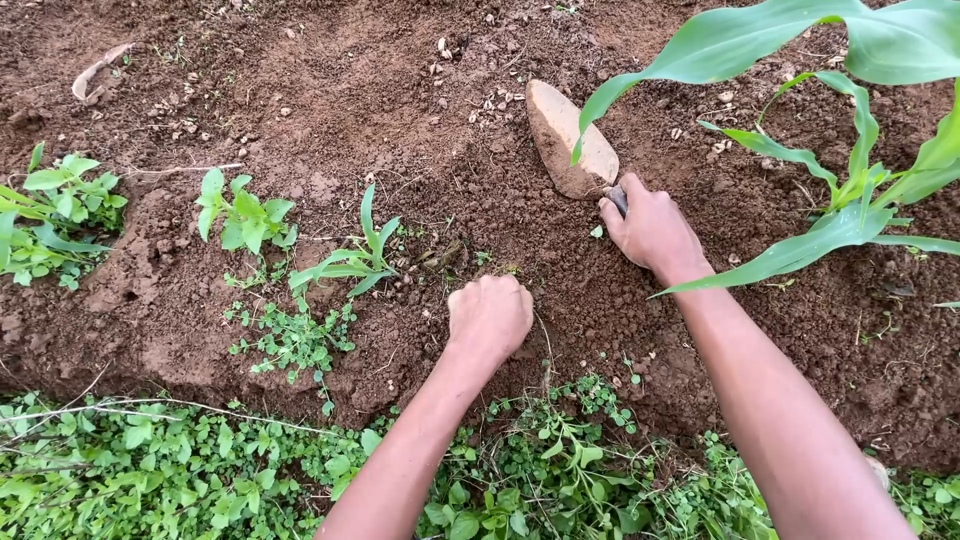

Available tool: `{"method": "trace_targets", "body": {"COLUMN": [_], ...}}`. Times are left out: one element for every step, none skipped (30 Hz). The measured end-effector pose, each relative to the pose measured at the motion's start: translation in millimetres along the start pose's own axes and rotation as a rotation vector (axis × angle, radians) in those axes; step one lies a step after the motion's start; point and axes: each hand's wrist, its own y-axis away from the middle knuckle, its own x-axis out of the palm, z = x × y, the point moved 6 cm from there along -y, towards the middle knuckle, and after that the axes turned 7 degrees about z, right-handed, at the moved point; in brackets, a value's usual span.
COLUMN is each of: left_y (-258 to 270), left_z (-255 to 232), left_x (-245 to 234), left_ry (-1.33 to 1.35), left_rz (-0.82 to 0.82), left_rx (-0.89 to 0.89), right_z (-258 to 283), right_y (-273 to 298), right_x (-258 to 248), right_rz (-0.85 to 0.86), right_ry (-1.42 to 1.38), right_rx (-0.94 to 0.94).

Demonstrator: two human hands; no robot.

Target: Using a hand trowel and hands to remove weeds and loosen soil around plants in a garden bed.

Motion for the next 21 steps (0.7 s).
{"method": "trace_targets", "body": {"left_y": [2.8, 6.9, 11.1, 17.9, 23.9, 29.8, 17.3, 5.0, -6.9, -15.2, -21.7, -27.5, -34.7, -44.0, -54.6, -42.3, -31.1, -19.3, 5.2, 29.9, 56.8], "left_z": [-0.2, 2.3, 4.4, -2.2, -8.0, -13.7, -11.1, -10.8, -10.8, -10.5, -13.1, -15.9, -3.3, 6.5, 15.8, 21.1, 24.9, 28.2, 32.7, 33.3, 34.3], "left_x": [-6.9, -21.3, -36.5, -46.7, -56.2, -65.5, -50.3, -36.2, -21.5, -8.8, -0.7, 7.5, 16.8, 30.9, 42.2, 25.7, 16.0, 6.5, -3.9, -10.9, -17.3], "left_ry": [0.0, -0.063, -0.127, -0.126, -0.138, -0.15, -0.15, -0.193, -0.233, -0.23, -0.27, -0.31, -0.308, -0.171, -0.034, -0.032, 0.146, 0.324, 0.329, 0.438, 0.545], "left_rz": [0.001, -0.122, -0.248, -0.25, -0.237, -0.224, -0.223, -0.248, -0.274, -0.274, -0.356, -0.438, -0.438, -0.343, -0.254, -0.26, -0.155, -0.05, -0.053, 0.019, 0.095], "left_rx": [-0.002, -0.058, -0.114, -0.116, -0.134, -0.153, -0.154, -0.123, -0.093, -0.096, -0.068, -0.041, -0.045, 0.059, 0.16, 0.155, 0.206, 0.256, 0.253, 0.323, 0.393], "right_z": [0.2, 0.3, 1.2, 1.3, 1.0, 0.5, 0.2, -0.1, -0.3, -2.4, -4.3, -6.1, -6.1, -6.4, -5.0, -5.4, -7.3, -9.0, -6.7, -5.2, -4.1], "right_y": [0.9, 1.7, 1.3, 1.0, 0.5, -0.2, -0.5, -0.7, -1.0, -2.6, -4.3, -5.9, -5.4, -4.6, -6.5, -7.6, -8.2, -9.1, -8.4, -7.9, -5.5], "right_x": [0.5, 1.2, 1.0, 0.7, 0.3, 0.2, 0.9, 1.7, 2.4, 3.6, 4.3, 4.9, 5.7, 6.9, 6.1, 7.0, 8.3, 9.9, 8.5, 6.9, 7.2], "right_rz": [0.002, 0.007, 0.01, 0.009, 0.01, 0.01, 0.011, 0.008, 0.006, 0.008, 0.004, -0.001, 0.002, 0.015, 0.024, 0.022, 0.022, 0.022, 0.023, 0.017, 0.013], "right_ry": [0.0, 0.001, 0.002, 0.003, 0.007, 0.011, 0.012, 0.01, 0.011, 0.014, 0.014, 0.014, 0.016, 0.012, 0.01, 0.013, 0.014, 0.014, 0.019, 0.022, 0.022], "right_rx": [-0.001, 0.003, 0.006, 0.003, 0.005, 0.007, 0.006, 0.006, 0.005, 0.003, 0.005, 0.006, 0.003, 0.012, 0.017, 0.009, 0.016, 0.023, 0.019, 0.027, 0.038]}}
